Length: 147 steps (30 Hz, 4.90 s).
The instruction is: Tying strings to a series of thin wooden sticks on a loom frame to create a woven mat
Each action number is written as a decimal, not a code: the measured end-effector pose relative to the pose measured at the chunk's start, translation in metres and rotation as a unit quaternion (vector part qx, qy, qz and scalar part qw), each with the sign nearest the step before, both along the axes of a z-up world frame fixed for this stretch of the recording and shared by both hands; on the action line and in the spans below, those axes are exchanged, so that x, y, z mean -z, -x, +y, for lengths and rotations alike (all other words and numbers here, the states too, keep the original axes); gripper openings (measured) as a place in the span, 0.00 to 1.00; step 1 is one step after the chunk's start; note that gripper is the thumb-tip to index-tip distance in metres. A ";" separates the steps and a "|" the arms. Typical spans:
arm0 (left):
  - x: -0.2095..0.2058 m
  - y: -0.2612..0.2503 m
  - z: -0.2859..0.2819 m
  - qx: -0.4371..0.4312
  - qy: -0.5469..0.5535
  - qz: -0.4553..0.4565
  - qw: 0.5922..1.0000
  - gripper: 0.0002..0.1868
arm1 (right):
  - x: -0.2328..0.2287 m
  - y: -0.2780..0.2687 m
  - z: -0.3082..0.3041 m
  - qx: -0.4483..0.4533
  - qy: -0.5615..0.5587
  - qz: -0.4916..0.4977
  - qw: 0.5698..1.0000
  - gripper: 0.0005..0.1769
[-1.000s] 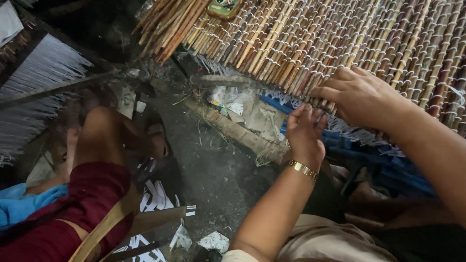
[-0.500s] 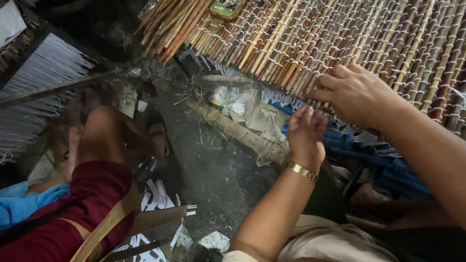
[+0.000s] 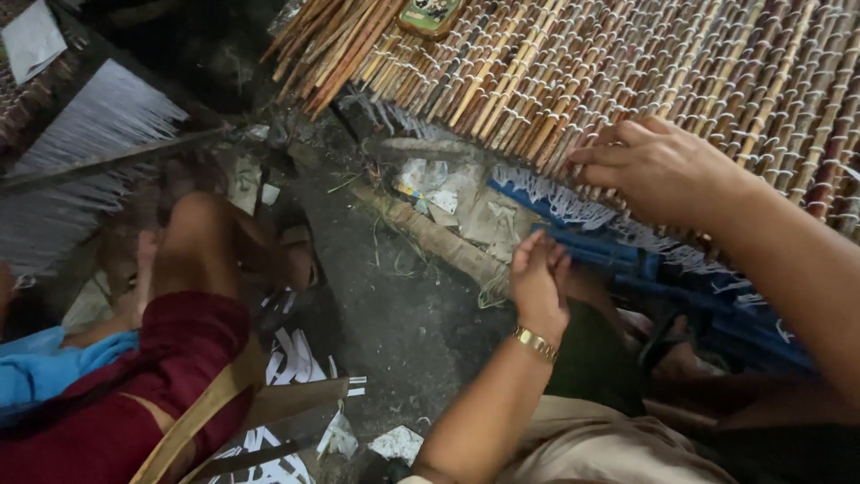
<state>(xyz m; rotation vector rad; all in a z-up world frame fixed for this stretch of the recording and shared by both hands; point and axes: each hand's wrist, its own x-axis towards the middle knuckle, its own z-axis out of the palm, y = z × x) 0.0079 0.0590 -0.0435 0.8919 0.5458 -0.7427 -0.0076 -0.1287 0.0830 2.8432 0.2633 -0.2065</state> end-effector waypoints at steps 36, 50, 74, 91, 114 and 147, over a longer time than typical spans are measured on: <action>-0.025 -0.074 -0.041 0.055 -0.014 -0.099 0.993 0.15 | -0.002 -0.016 0.004 0.011 -0.094 -0.049 0.994 0.41; -0.031 -0.059 -0.053 0.009 -0.064 -0.121 0.991 0.10 | 0.014 -0.016 -0.015 -0.044 -0.122 -0.084 0.988 0.44; -0.067 -0.074 -0.042 0.021 -0.038 -0.027 0.999 0.13 | 0.018 -0.015 -0.020 -0.042 -0.133 -0.081 0.987 0.40; -0.070 -0.074 -0.051 -0.018 -0.044 -0.003 0.999 0.09 | 0.014 -0.011 -0.026 -0.072 -0.148 -0.083 0.983 0.36; -0.070 -0.066 -0.057 -0.045 -0.030 0.036 0.998 0.06 | 0.008 -0.064 -0.023 -0.044 -0.063 -0.112 0.991 0.38; -0.065 -0.063 -0.057 -0.064 -0.001 0.047 0.997 0.02 | 0.015 -0.066 -0.029 -0.058 -0.033 -0.108 0.992 0.38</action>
